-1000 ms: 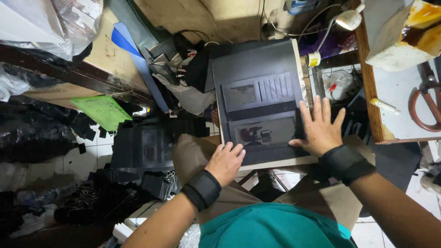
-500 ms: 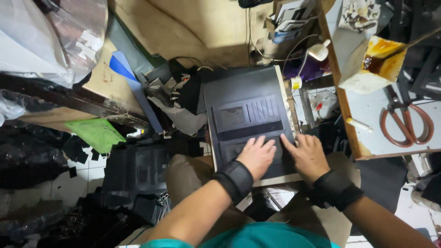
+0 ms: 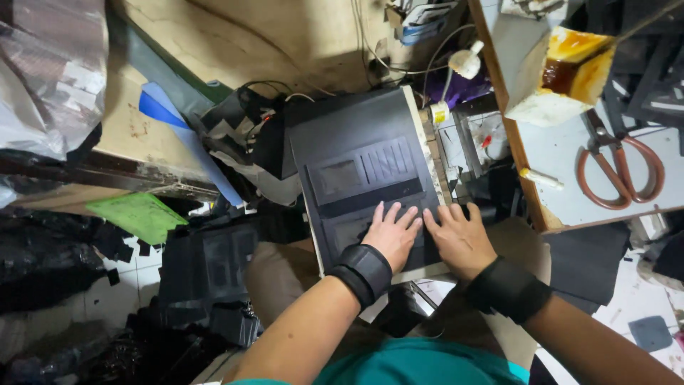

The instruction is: The person sits at a cluttered workbench and cuts a piece of black fabric with scissors, then lays the fabric over a black panel on a board. They pick up a clear plastic component, align it with the panel, and press and smooth the pieces together by hand.

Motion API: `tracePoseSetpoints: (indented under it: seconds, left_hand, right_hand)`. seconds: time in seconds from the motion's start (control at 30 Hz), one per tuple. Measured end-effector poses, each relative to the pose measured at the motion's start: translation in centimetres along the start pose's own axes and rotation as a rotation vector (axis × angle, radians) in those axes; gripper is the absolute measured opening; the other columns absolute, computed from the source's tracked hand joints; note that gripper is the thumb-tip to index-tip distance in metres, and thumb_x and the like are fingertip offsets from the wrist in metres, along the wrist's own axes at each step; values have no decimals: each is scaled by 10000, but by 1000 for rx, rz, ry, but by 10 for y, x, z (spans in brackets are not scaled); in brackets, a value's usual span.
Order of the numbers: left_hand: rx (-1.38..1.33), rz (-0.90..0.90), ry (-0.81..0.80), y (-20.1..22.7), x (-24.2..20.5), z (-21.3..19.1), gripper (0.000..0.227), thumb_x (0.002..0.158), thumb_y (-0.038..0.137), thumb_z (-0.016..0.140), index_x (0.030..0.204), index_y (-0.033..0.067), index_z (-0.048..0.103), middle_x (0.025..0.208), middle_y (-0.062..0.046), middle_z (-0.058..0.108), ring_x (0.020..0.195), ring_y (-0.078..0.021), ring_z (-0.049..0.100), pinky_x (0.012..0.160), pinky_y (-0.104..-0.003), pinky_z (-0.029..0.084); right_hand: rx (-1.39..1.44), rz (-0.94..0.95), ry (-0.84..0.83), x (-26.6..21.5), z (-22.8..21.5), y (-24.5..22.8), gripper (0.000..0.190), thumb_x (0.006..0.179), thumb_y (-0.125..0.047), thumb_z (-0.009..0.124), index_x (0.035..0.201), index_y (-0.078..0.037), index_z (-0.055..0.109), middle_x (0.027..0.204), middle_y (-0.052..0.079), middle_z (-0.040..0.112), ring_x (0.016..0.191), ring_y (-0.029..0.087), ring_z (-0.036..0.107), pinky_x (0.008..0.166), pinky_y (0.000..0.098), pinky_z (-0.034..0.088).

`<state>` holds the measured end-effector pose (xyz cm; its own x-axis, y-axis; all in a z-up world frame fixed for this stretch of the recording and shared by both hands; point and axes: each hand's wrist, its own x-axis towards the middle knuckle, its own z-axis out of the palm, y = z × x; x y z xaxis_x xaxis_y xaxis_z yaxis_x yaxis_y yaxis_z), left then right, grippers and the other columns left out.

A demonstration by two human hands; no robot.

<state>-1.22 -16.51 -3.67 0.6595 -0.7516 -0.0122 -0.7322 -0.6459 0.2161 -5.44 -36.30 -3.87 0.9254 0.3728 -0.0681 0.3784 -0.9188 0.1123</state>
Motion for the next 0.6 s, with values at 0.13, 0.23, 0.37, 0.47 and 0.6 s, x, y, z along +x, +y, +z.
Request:
tracePoseSetpoints:
  seconds: [0.13, 0.23, 0.37, 0.47, 0.6]
  left_hand:
    - [18, -37, -47, -4, 7, -2, 430, 959, 207, 540, 1370, 163, 659, 1491, -92, 597, 1396, -441, 490, 1165, -725, 238]
    - [4, -50, -68, 0, 2, 1, 431, 961, 211, 544, 1375, 165, 654, 1500, -91, 589, 1403, -440, 484, 1169, -737, 226]
    - [-26, -65, -168, 3, 3, -23, 447, 981, 177, 515, 1412, 167, 632, 1543, -75, 551, 1446, -419, 443, 1190, -725, 208]
    - [-9, -67, -162, 3, 2, -19, 442, 983, 198, 525, 1412, 173, 629, 1547, -77, 545, 1451, -414, 437, 1183, -716, 229]
    - [-40, -81, -64, -31, 3, -8, 341, 998, 191, 527, 1302, 149, 675, 1458, -100, 602, 1349, -395, 553, 1127, -645, 373]
  right_hand:
    - [-5, 6, 38, -7, 1, -1, 574, 853, -218, 519, 1426, -203, 545, 1082, 82, 561, 1046, 288, 539, 1018, 597, 381]
    - [-4, -25, 137, -15, 14, -3, 520, 842, -214, 520, 1355, -174, 599, 1027, 93, 558, 996, 290, 537, 987, 599, 385]
    - [18, -39, 123, -31, 5, -5, 490, 864, -239, 492, 1336, -175, 606, 1028, 72, 565, 1000, 282, 541, 958, 569, 394]
    - [-18, -62, 136, -25, 22, -5, 449, 850, -255, 527, 1274, -151, 633, 1020, 74, 568, 1026, 283, 536, 960, 565, 381]
    - [-18, -143, 82, -16, 15, 10, 429, 827, -255, 561, 1246, -211, 644, 1045, 45, 571, 1004, 259, 546, 852, 509, 437]
